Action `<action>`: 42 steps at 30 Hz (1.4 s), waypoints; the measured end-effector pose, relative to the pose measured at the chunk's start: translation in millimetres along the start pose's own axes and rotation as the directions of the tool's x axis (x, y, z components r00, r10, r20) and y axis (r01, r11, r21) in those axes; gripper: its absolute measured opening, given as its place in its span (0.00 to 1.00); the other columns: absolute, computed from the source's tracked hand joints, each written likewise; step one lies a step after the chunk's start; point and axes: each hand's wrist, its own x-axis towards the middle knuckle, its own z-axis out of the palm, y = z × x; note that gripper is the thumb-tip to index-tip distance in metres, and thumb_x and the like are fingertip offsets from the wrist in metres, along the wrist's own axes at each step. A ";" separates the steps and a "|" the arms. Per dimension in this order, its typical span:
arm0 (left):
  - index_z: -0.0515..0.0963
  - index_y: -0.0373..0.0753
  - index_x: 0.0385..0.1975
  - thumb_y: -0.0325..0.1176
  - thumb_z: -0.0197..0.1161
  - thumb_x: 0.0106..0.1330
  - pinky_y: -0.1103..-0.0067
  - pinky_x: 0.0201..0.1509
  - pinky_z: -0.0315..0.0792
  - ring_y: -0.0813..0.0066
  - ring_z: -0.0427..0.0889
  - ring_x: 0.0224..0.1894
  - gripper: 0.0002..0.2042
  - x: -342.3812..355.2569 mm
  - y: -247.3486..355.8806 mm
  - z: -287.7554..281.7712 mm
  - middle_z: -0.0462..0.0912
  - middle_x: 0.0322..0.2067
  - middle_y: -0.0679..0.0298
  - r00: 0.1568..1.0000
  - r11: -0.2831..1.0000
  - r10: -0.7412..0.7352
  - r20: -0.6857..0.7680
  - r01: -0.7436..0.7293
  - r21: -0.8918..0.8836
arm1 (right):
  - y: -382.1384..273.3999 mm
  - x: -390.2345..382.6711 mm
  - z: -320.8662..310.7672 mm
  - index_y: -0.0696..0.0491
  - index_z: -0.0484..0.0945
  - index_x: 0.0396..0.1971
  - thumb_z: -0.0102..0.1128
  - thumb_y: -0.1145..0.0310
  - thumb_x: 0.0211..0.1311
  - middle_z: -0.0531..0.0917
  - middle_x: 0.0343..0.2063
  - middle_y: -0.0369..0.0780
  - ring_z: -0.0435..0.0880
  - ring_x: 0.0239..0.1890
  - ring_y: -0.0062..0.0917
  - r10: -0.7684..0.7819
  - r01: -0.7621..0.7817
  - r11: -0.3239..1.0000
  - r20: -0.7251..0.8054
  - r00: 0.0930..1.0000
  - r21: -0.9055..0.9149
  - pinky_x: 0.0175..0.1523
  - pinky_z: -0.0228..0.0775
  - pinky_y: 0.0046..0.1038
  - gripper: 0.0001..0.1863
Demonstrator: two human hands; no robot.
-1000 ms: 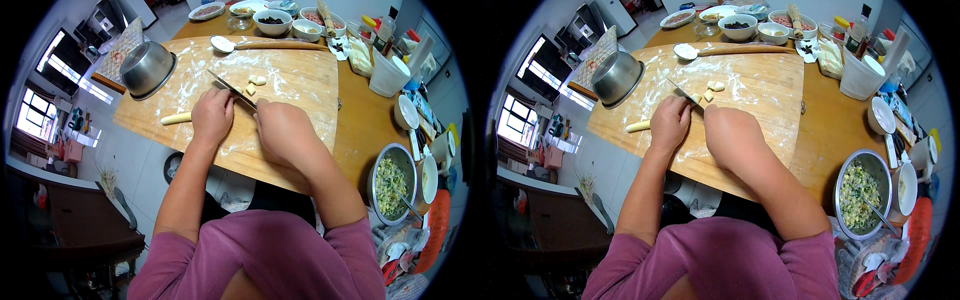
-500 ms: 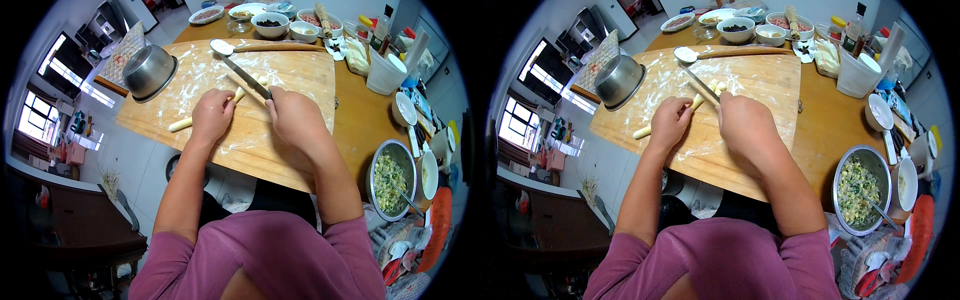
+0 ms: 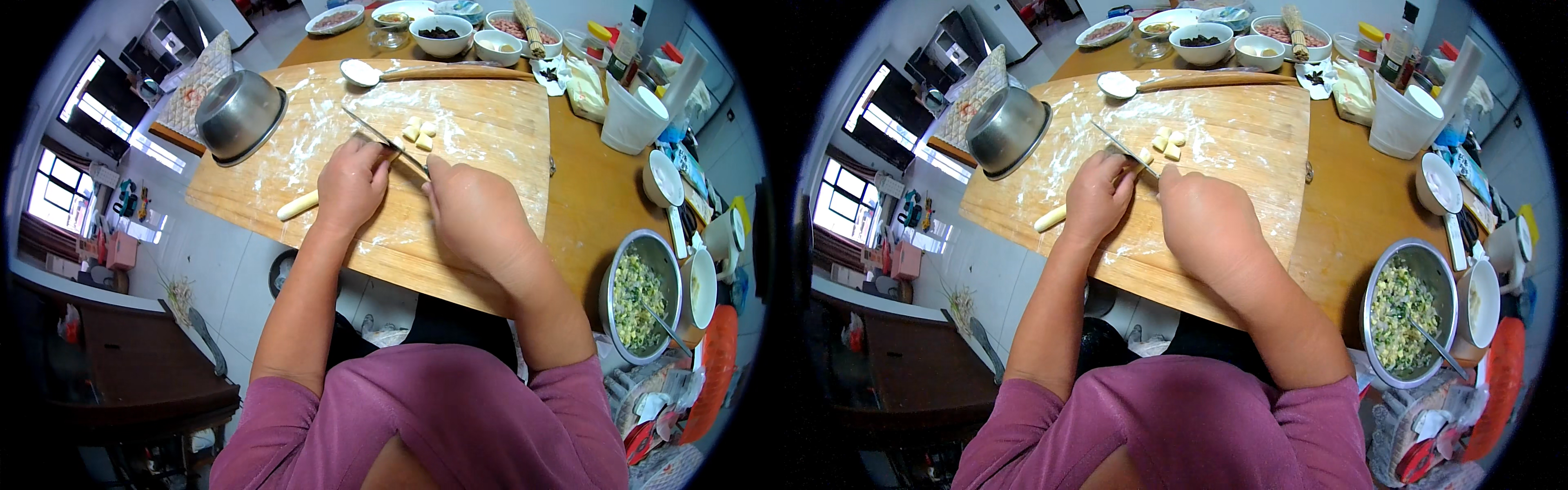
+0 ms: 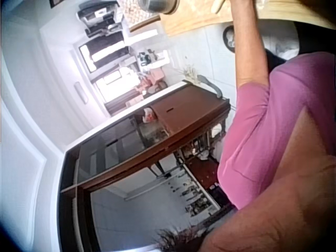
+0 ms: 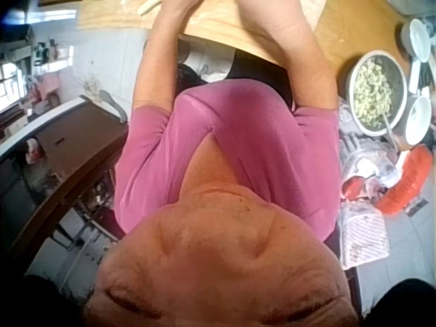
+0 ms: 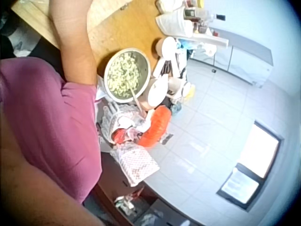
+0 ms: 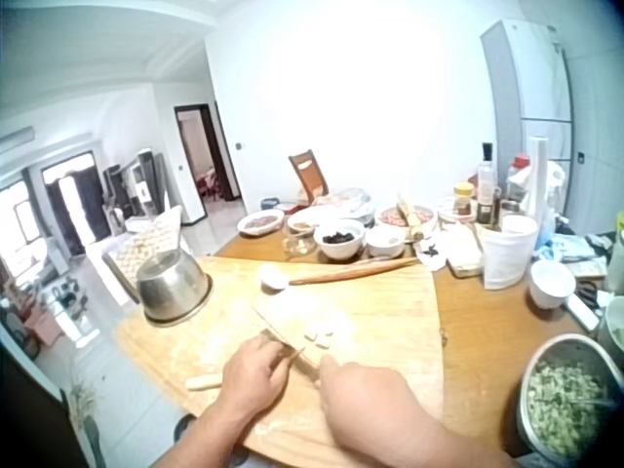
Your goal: The person rolls a long dough log on a floured wooden board, cuts it into small pieces with a knife, then rolls each piece into a ball and flattens it into a small disc. The discs are arranged on the board.
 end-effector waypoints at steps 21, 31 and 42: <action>0.85 0.42 0.42 0.30 0.68 0.68 0.65 0.44 0.79 0.54 0.85 0.42 0.06 -7.0 -13.5 -4.1 0.85 0.37 0.58 0.996 0.997 0.010 -0.093 -0.002 0.082 | 4.2 8.9 1.9 0.60 0.78 0.43 0.54 0.62 0.78 0.87 0.32 0.53 0.87 0.38 0.51 -0.036 0.056 0.980 -0.106 0.994 0.191 0.45 0.78 0.50 0.14; 0.86 0.43 0.43 0.31 0.67 0.68 0.62 0.44 0.78 0.52 0.84 0.42 0.06 -4.9 -8.0 -7.7 0.83 0.36 0.57 0.999 0.993 -0.020 -0.032 0.024 0.118 | -7.2 6.6 0.3 0.59 0.80 0.42 0.55 0.63 0.78 0.88 0.33 0.51 0.89 0.39 0.47 0.016 -0.021 0.997 0.072 0.997 0.072 0.47 0.81 0.46 0.13; 0.87 0.39 0.45 0.33 0.70 0.67 0.65 0.47 0.79 0.54 0.85 0.43 0.10 -15.6 -22.6 -31.8 0.86 0.39 0.56 0.991 0.995 -0.101 0.087 0.102 -0.009 | -0.4 20.7 1.3 0.59 0.83 0.43 0.52 0.63 0.79 0.88 0.35 0.52 0.88 0.41 0.49 0.056 -0.063 0.995 0.082 0.995 0.080 0.49 0.79 0.48 0.15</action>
